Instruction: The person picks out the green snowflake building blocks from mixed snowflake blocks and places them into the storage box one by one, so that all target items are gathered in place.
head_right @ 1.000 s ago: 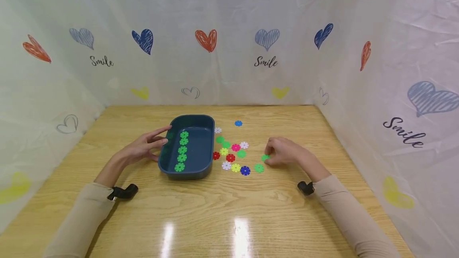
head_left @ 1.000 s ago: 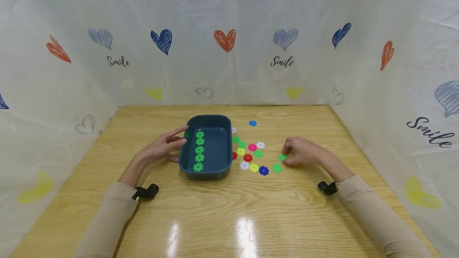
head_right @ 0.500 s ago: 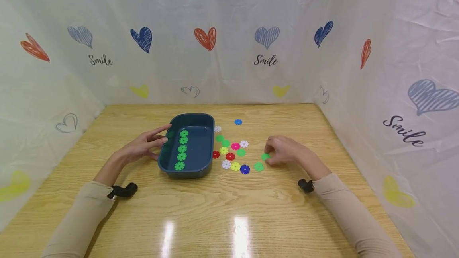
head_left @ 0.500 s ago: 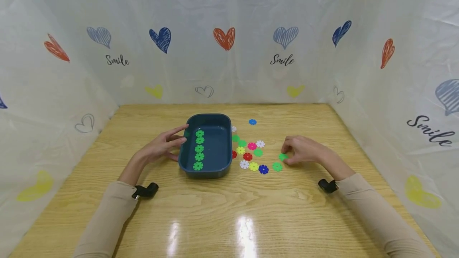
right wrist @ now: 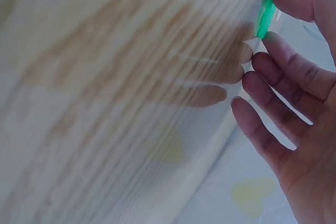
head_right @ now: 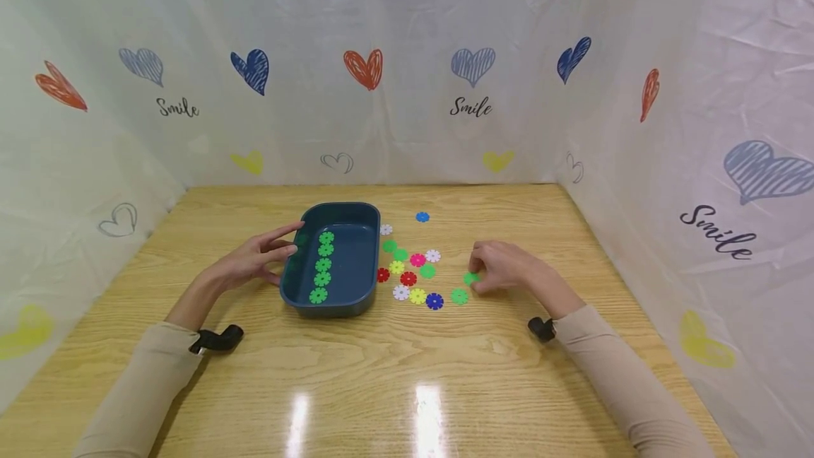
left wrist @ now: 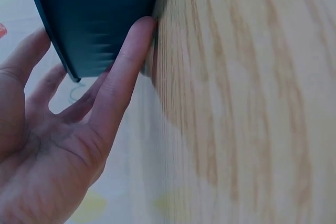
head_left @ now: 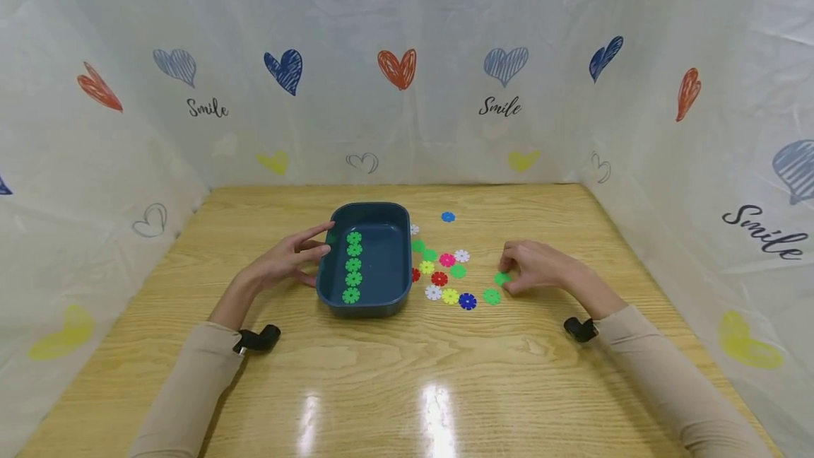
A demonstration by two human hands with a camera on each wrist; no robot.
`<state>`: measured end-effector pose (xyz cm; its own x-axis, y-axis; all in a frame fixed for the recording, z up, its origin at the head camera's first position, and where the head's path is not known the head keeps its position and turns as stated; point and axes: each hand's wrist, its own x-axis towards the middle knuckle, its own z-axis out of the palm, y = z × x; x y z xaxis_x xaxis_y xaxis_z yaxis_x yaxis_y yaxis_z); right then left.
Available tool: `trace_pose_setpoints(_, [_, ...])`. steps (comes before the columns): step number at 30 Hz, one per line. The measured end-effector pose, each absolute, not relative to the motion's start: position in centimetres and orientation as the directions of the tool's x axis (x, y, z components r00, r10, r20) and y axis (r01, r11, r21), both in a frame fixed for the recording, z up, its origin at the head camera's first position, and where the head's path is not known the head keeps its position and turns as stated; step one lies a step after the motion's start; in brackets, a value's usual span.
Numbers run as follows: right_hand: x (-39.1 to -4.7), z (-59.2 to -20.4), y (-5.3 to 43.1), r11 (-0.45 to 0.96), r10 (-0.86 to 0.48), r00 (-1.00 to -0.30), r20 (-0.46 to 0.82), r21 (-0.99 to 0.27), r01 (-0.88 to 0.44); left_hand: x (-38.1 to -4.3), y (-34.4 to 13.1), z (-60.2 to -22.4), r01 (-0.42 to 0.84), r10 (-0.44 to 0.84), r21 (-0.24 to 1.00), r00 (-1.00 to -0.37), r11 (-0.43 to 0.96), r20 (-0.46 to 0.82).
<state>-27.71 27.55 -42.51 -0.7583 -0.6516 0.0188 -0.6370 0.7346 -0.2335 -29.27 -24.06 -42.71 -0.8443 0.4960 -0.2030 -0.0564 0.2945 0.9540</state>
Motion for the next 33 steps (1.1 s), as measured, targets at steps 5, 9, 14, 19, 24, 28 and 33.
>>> trace_pose_setpoints(5, [-27.8, -42.3, 27.6, 0.729, -0.649, -0.76, 0.022, -0.269, -0.63, -29.3, -24.0, -42.6, -0.047, 0.496, 0.953, -0.846, 0.3, -0.198])
trace_pose_setpoints(9, [-28.0, -42.1, 27.3, 0.724, -0.65, -0.759, 0.032, -0.28, -0.631, -29.3, -24.1, -42.5, -0.026, 0.507, 0.953, -0.842, 0.301, -0.183])
trace_pose_setpoints(14, [-28.3, -41.9, 27.1, 0.73, -0.642, -0.766, 0.017, -0.292, -0.618, -29.4, -24.0, -42.5, -0.029, 0.504, 0.952, -0.844, 0.303, -0.186])
trace_pose_setpoints(19, [-28.9, -41.3, 26.8, 0.724, -0.647, -0.762, 0.027, -0.293, -0.624, -29.4, -24.1, -42.5, -0.035, 0.499, 0.953, -0.845, 0.302, -0.189])
trace_pose_setpoints(24, [-29.4, -39.8, 25.9, 0.708, -0.655, -0.754, 0.056, -0.305, -0.637, -29.4, -24.1, -42.6, -0.033, 0.501, 0.953, -0.845, 0.3, -0.187])
trace_pose_setpoints(28, [-29.9, -38.7, 24.9, 0.696, -0.66, -0.747, 0.078, -0.311, -0.647, -29.3, -24.2, -42.7, -0.033, 0.498, 0.951, -0.846, 0.306, -0.189])
trace_pose_setpoints(33, [-30.5, -37.8, 23.5, 0.682, -0.663, -0.742, 0.095, -0.332, -0.652, -29.2, -24.2, -42.8, -0.01, 0.504, 0.951, -0.847, 0.308, -0.172])
